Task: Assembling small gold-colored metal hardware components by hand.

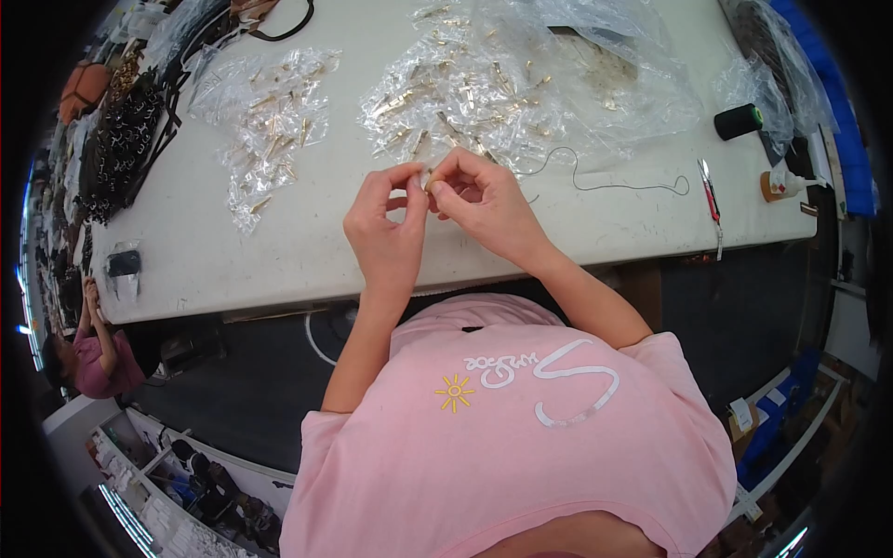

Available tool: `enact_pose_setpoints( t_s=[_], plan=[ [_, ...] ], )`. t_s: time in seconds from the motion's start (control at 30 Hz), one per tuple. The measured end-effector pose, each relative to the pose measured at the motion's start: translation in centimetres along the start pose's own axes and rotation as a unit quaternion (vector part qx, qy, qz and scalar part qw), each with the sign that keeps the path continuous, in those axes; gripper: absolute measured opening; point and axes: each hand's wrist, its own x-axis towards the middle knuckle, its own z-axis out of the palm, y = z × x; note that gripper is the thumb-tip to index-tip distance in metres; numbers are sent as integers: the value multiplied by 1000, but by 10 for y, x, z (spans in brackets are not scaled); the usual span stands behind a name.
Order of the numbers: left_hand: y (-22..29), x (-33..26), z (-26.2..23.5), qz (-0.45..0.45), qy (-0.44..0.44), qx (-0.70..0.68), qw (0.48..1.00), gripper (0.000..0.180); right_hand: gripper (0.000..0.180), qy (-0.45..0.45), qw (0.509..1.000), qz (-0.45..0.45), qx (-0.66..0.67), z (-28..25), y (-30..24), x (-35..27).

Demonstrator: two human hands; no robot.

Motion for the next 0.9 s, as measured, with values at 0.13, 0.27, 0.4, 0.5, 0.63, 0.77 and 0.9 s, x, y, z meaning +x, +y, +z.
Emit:
enact_pose_setpoints(
  t_s=[0.13,0.27,0.4,0.5,0.63,0.77,0.9],
  plan=[
    [1,-6,2,96,5,81,992,13,20,20,997,-54,-57,2,-8,-1],
    [2,-8,2,126,9,107,986,15,21,-11,998,-37,-47,-3,3,0],
    [4,-8,1,90,-19,74,993,11,20,-20,994,-41,-98,-7,1,-1],
    [3,-8,1,68,-21,61,996,8,18,-2,983,-68,-169,-5,-7,0],
    [-11,-2,3,56,59,48,995,11,18,-21,974,-46,-220,0,-7,-5],
    [-7,-1,6,96,48,80,991,13,18,7,988,-41,-150,1,9,-2],
    [-1,-13,13,200,12,156,967,16,16,23,998,-55,-8,-9,12,8]
  ],
)
